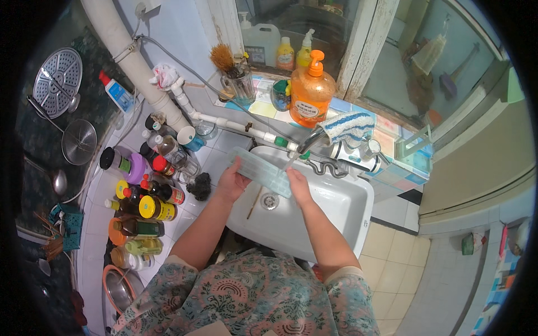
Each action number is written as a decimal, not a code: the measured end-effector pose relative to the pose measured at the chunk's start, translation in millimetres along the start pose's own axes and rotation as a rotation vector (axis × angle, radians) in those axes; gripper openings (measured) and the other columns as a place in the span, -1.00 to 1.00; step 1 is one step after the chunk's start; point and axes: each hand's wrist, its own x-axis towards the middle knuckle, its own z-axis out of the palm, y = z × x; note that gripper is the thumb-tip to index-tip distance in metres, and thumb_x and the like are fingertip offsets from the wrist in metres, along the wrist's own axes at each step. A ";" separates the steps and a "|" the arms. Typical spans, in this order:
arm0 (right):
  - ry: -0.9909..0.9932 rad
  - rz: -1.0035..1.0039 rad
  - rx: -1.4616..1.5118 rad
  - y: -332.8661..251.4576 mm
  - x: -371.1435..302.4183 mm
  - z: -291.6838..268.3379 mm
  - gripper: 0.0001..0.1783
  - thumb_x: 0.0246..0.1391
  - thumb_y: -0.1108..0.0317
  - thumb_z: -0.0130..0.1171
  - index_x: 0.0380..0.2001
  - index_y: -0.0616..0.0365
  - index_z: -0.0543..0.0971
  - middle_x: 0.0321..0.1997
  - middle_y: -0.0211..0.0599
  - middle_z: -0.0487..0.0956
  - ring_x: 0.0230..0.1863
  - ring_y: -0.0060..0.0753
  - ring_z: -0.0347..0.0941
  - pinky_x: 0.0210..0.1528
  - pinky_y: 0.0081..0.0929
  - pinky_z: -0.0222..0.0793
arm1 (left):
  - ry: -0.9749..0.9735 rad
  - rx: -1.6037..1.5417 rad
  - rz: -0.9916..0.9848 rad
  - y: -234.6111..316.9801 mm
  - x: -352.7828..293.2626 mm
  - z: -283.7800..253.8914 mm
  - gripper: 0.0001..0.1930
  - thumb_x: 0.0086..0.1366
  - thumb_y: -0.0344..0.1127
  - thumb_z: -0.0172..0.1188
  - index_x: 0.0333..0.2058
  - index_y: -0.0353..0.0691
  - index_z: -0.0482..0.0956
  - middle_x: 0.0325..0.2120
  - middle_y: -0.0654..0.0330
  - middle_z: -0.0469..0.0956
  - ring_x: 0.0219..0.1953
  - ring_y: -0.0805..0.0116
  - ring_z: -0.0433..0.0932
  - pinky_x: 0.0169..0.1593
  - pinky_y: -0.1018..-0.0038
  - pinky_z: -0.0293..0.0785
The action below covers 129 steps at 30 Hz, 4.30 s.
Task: The person washes a rectangular plastic container and a pair of chopsticks in a kitchen sink. They use a steel wool scrubber to clean the container's interior and exterior, rinsing it repeatedly under running water. The person also scrubs the chopsticks and rinses them before placing the items aside.
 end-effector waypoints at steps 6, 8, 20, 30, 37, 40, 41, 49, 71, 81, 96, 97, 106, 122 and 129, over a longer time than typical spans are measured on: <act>-0.240 0.098 -0.216 -37.0 11.4 19.8 -0.33 0.11 -0.19 -0.07 -0.10 0.29 0.47 -0.11 -0.20 0.47 -0.07 -0.32 0.31 0.04 -0.46 0.17 | 0.254 -0.090 0.037 18.8 6.0 -31.7 -0.63 0.30 -0.03 -0.01 -0.05 -0.14 0.37 -0.14 0.23 0.48 -0.10 0.32 0.49 -0.01 0.35 0.46; -0.360 0.197 -0.270 -56.0 12.3 21.7 -0.24 0.11 -0.21 -0.08 0.11 0.27 0.33 0.14 -0.14 0.35 0.17 -0.26 0.21 0.20 -0.43 0.04 | 0.282 -0.099 0.065 24.9 3.7 -35.0 -0.64 0.30 -0.04 -0.02 -0.07 -0.15 0.38 -0.14 0.23 0.49 -0.10 0.33 0.49 -0.03 0.37 0.48; -0.837 0.252 0.158 -50.9 17.0 -13.1 -0.57 0.09 0.28 0.14 0.02 0.15 0.39 -0.19 -0.62 0.45 -0.19 -0.76 0.30 -0.13 -0.71 0.21 | 0.390 -0.299 -0.004 10.5 25.6 -72.3 -0.67 0.36 -0.08 -0.14 -0.10 -0.19 0.38 -0.15 0.19 0.49 -0.07 0.29 0.48 0.02 0.34 0.45; -0.753 0.157 0.269 -47.7 6.9 -27.5 -0.66 0.10 0.44 0.06 -0.03 0.28 0.43 0.00 -0.33 0.45 0.09 -0.52 0.27 0.17 -0.51 0.10 | 0.045 -0.206 -0.191 -28.2 -0.9 9.5 -0.61 0.35 -0.08 -0.13 0.00 -0.24 0.32 -0.06 0.13 0.43 0.03 0.23 0.39 0.06 0.25 0.36; -0.670 0.213 0.241 -56.5 -14.6 -53.8 -0.57 0.07 0.44 0.07 0.05 0.22 0.39 0.05 -0.35 0.43 0.11 -0.49 0.26 0.20 -0.51 0.07 | -0.092 -0.100 -0.199 -61.7 -2.4 19.5 -0.65 0.33 -0.17 -0.04 0.00 -0.23 0.29 -0.10 0.17 0.44 -0.05 0.31 0.45 0.02 0.35 0.42; -0.584 0.226 0.252 -65.0 -26.8 -54.8 -0.58 0.07 0.41 0.09 0.04 0.19 0.40 0.03 -0.38 0.44 0.07 -0.51 0.30 0.16 -0.55 0.12 | -0.099 -0.076 -0.147 -61.8 -4.2 28.3 -0.67 0.33 -0.24 -0.02 0.02 -0.22 0.26 -0.09 0.20 0.41 -0.04 0.33 0.44 0.05 0.37 0.40; -0.554 0.228 0.260 -67.2 -30.5 -54.9 -0.59 0.07 0.39 0.09 0.03 0.18 0.41 0.02 -0.39 0.44 0.05 -0.52 0.31 0.14 -0.56 0.13 | -0.098 -0.050 -0.131 -63.6 -3.0 28.7 -0.66 0.33 -0.24 -0.02 0.02 -0.22 0.26 -0.09 0.20 0.41 -0.05 0.33 0.44 0.05 0.37 0.40; -0.488 0.374 0.220 -34.2 -11.4 -55.5 -0.60 0.08 0.17 0.13 -0.07 0.17 0.46 -0.07 -0.44 0.48 -0.03 -0.57 0.34 0.03 -0.60 0.19 | -0.047 0.184 -0.134 -63.6 -11.1 43.6 -0.62 0.30 -0.15 0.03 0.01 -0.20 0.28 -0.11 0.23 0.42 -0.08 0.38 0.46 -0.01 0.40 0.43; -0.434 0.482 0.508 -51.2 -3.6 -9.7 -0.63 0.21 0.19 -0.07 0.00 0.19 0.33 -0.11 -0.15 0.47 -0.12 -0.19 0.47 -0.07 -0.22 0.42 | -0.328 0.691 -0.246 -81.3 -29.8 14.1 -0.49 0.35 -0.05 -0.09 0.18 -0.15 0.17 0.05 0.27 0.31 0.08 0.44 0.28 0.12 0.39 0.23; -0.280 0.265 0.414 -47.5 -12.7 2.8 -0.72 0.09 0.50 0.04 -0.09 0.20 0.41 -0.24 -0.31 0.53 -0.20 -0.43 0.47 -0.18 -0.47 0.43 | -0.202 0.960 -0.042 -77.1 -12.0 -21.2 -0.24 0.25 -0.07 0.07 0.27 -0.15 -0.14 0.20 0.09 0.07 0.22 0.24 0.10 0.20 0.25 0.12; -0.296 -0.209 0.039 -32.5 -66.2 28.9 -0.41 -0.04 0.72 -0.08 0.12 0.13 0.27 0.00 -0.28 0.48 0.08 -0.41 0.35 0.09 -0.50 0.22 | 0.079 0.561 0.135 -43.0 -13.1 14.4 -0.20 0.22 -0.22 0.13 0.27 -0.13 -0.22 0.04 0.22 0.23 0.14 0.31 0.20 0.11 0.35 0.19; -0.253 -0.242 -0.035 -25.9 -67.4 20.4 -0.44 -0.03 0.72 -0.09 0.10 0.14 0.29 -0.03 -0.30 0.50 0.06 -0.43 0.36 0.08 -0.51 0.23 | 0.087 0.575 0.198 -38.9 -12.5 14.3 -0.23 0.22 -0.26 0.11 0.27 -0.15 -0.18 0.04 0.21 0.24 0.18 0.30 0.17 0.17 0.40 0.13; 0.489 0.262 0.331 14.1 -68.9 -28.5 -0.40 0.02 0.26 0.17 0.11 0.08 0.19 -0.07 -0.30 0.36 -0.07 -0.43 0.31 -0.08 -0.44 0.28 | -0.049 0.613 0.406 -9.1 -8.1 16.5 -0.40 0.14 -0.54 -0.10 0.21 -0.21 0.11 0.05 0.23 0.32 0.13 0.42 0.24 0.19 0.52 0.08; -0.108 0.397 0.286 -38.2 -85.8 -103.7 -0.67 0.05 0.63 -0.03 -0.07 0.46 0.38 -0.18 -0.05 0.49 -0.25 -0.26 0.56 -0.35 -0.72 0.48 | -0.103 0.291 0.052 -33.4 1.9 33.8 -0.56 0.22 -0.51 -0.16 0.11 -0.24 0.22 0.03 0.13 0.36 0.03 0.28 0.39 0.09 0.36 0.35; -0.065 0.404 0.364 -53.9 -105.5 -122.2 -0.62 0.03 0.66 -0.09 -0.03 0.51 0.32 -0.12 0.14 0.46 -0.20 -0.18 0.55 -0.28 -0.67 0.52 | 0.085 0.585 -0.102 -55.9 10.8 22.3 -0.66 0.27 -0.33 0.03 -0.03 -0.37 0.34 -0.10 0.13 0.43 -0.07 0.33 0.45 0.00 0.40 0.41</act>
